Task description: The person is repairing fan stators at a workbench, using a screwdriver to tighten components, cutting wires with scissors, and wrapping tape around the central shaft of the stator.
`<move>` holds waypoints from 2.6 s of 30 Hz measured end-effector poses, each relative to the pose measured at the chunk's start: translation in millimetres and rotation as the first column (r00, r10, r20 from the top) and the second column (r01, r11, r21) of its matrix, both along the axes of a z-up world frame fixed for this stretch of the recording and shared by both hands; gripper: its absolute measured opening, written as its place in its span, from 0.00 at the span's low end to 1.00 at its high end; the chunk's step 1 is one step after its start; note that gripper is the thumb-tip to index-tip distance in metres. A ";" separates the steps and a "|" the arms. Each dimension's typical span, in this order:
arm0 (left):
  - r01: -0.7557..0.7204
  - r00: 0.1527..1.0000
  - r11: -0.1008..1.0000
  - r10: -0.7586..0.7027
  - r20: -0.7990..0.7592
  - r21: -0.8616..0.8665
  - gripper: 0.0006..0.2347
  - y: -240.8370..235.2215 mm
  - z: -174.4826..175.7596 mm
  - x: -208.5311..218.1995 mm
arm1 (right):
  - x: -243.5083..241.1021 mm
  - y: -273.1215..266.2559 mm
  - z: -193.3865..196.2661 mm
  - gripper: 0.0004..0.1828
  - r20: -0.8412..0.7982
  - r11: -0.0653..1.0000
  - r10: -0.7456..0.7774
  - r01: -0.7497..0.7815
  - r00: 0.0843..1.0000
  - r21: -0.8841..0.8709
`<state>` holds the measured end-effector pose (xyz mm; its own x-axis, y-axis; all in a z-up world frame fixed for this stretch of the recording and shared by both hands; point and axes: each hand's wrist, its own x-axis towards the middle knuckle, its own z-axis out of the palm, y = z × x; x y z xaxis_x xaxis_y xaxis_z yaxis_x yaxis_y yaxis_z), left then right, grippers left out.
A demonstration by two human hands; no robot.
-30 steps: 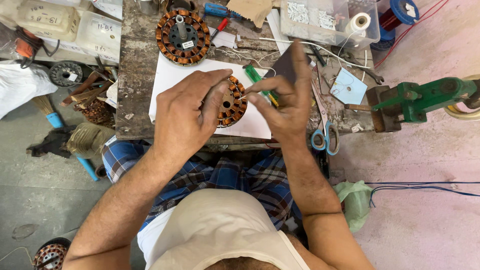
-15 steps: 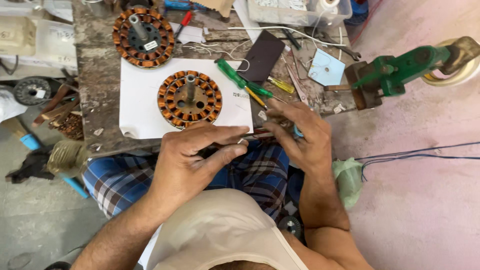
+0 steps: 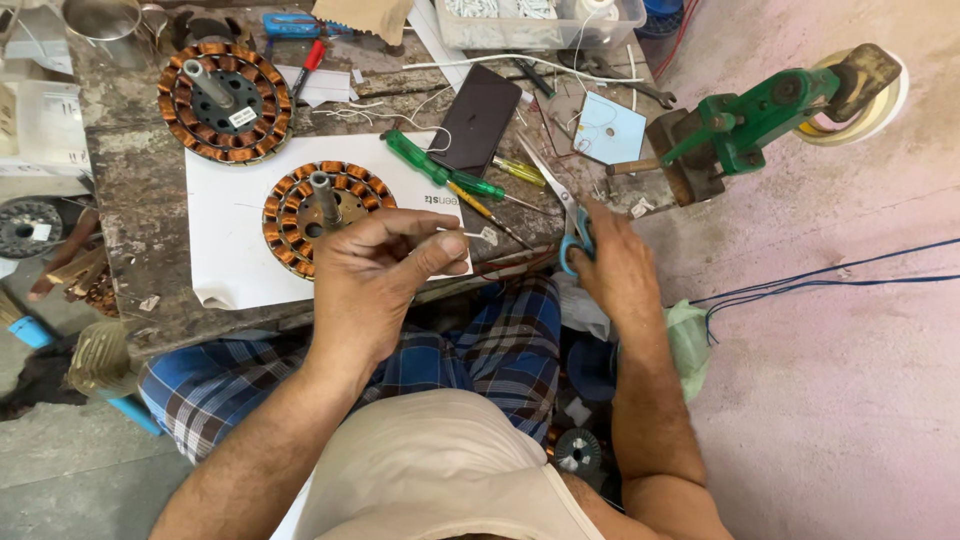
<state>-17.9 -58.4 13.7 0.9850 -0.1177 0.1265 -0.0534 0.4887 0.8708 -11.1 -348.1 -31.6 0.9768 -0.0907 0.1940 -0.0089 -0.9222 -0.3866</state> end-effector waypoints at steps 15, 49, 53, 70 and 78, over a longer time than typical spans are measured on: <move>-0.051 0.987 0.999 0.052 0.154 -0.014 0.06 -22.9 -9.8 3.7 | -46.2 62.9 -34.4 0.60 0.258 0.071 0.538 -0.348 0.802 0.935; -0.476 0.858 0.836 0.375 0.350 0.271 0.08 82.5 28.8 -34.2 | 17.7 2.8 31.3 0.54 -0.252 0.901 -0.023 -0.089 0.967 -0.426; -0.469 0.872 0.809 0.360 0.332 0.353 0.08 87.3 20.3 -34.5 | 36.9 3.0 33.3 0.51 -0.349 0.814 -0.031 -0.179 0.936 -0.552; -0.388 0.907 0.728 0.194 0.373 0.565 0.10 65.6 -3.1 -25.6 | 14.2 161.4 39.5 0.08 0.352 0.145 0.596 -0.528 0.722 0.837; -0.436 0.899 0.644 0.288 0.329 0.628 0.08 77.5 3.5 -26.4 | 41.5 165.4 43.6 0.13 0.250 0.341 0.573 -0.504 0.781 0.794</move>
<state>-44.2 19.0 17.2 0.9331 0.1183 0.3395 -0.2884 -0.3176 0.9033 30.4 -182.7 12.0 0.8802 0.3837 0.2794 0.3147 -0.0311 -0.9487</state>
